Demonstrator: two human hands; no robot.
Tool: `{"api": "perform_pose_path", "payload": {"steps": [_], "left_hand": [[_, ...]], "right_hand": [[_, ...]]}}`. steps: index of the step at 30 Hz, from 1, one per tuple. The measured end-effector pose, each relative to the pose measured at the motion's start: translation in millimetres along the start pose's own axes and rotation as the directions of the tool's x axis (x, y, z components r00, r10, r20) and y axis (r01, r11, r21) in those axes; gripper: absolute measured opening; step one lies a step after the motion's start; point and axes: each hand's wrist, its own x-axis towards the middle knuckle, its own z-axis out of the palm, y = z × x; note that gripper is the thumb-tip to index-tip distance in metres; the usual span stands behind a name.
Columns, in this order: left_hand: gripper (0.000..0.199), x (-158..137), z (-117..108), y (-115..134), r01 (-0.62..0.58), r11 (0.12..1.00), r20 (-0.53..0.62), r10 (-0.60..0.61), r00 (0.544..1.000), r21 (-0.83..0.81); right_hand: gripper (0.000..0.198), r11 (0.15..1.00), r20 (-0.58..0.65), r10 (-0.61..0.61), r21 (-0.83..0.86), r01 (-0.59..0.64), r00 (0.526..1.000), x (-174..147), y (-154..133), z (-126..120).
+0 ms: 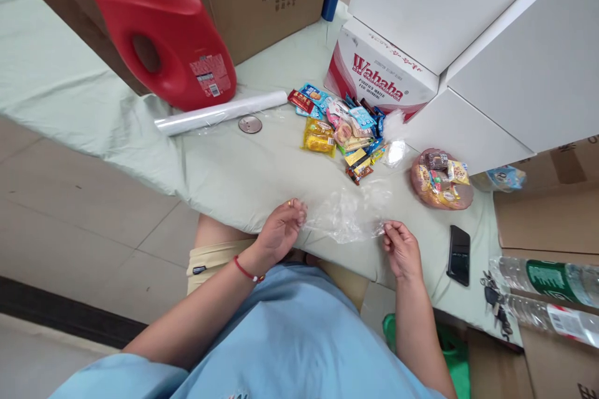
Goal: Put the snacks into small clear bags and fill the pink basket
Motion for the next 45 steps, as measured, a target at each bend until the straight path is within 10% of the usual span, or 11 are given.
{"api": "perform_pose_path", "payload": {"steps": [6,12,17,21,24,28,34,39,45], "left_hand": [[0.044,6.7,4.0,-3.7,-0.085,0.982,-0.104,0.103,0.989,0.166],[0.045,8.3,6.2,-15.6,-0.221,0.911,-0.088,0.266,0.960,0.349],[0.051,7.6,7.3,-21.8,-0.239,0.853,-0.050,0.294,0.954,0.465],[0.047,16.1,2.6,-18.1,-0.244,0.796,-0.086,0.346,0.934,0.555],[0.044,27.5,1.2,-12.1,-0.260,0.761,-0.118,0.402,0.908,0.595],[0.042,43.9,5.3,-8.1,-0.311,0.710,-0.060,0.445,0.893,0.632],[0.037,77.6,25.1,-6.8,-0.298,0.721,-0.026,0.401,0.916,0.625],[0.031,116.4,45.7,1.8,-0.240,0.744,-0.043,0.339,0.940,0.623],[0.027,135.9,45.7,12.1,-0.129,0.779,-0.152,0.278,0.949,0.614]], "right_hand": [[0.055,0.991,-0.131,-0.063,-0.125,0.047,0.989,8.5,4.7,-34.0],[0.043,0.848,-0.127,-0.427,-0.401,0.348,0.895,0.2,-9.0,-24.1],[0.070,0.312,0.569,-0.565,-0.523,0.793,0.597,-3.6,-37.8,34.1],[0.083,0.131,0.833,-0.411,-0.348,0.928,0.370,-2.2,-52.5,64.9],[0.084,0.102,0.816,-0.437,-0.373,0.922,0.378,-5.8,-51.8,67.3],[0.080,0.150,0.755,-0.373,-0.524,0.838,0.539,-7.0,-33.1,58.5],[0.020,0.227,0.652,-0.341,-0.642,0.732,0.677,-4.2,-13.1,41.0],[0.018,0.086,0.494,-0.671,-0.689,0.719,0.554,-21.3,-30.7,35.5],[0.027,-0.058,0.564,-0.717,-0.635,0.770,0.410,-49.8,-26.0,41.7]]}}
